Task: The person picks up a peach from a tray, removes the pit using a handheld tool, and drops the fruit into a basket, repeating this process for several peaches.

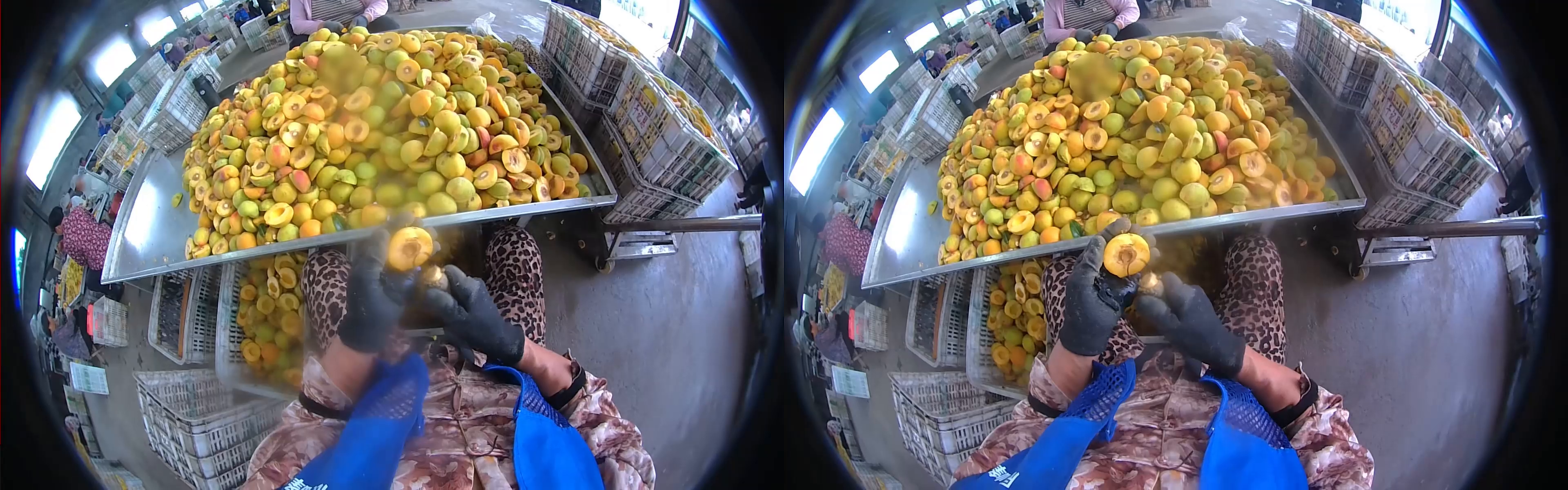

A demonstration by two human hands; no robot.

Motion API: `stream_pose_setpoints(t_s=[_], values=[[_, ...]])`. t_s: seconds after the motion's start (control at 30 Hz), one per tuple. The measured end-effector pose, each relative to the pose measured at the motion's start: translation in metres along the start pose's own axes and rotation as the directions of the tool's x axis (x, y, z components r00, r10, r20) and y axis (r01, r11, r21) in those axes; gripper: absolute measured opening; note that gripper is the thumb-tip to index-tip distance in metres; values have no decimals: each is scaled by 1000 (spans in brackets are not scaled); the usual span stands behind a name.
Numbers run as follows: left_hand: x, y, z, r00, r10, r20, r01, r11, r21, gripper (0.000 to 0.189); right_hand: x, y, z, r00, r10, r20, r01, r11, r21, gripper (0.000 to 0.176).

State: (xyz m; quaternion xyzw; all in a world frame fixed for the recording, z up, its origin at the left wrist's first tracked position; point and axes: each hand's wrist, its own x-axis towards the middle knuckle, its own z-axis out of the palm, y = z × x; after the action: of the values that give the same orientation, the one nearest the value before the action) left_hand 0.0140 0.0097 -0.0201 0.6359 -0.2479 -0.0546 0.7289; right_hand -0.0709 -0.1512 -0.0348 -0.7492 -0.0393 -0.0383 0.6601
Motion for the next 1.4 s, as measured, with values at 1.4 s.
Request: stream_pose_setpoints(t_s=[1.4], values=[[0, 40, 6, 969, -14, 248, 169, 769, -616, 50, -2, 3, 11, 825, 128, 551, -352, 878, 323, 44]])
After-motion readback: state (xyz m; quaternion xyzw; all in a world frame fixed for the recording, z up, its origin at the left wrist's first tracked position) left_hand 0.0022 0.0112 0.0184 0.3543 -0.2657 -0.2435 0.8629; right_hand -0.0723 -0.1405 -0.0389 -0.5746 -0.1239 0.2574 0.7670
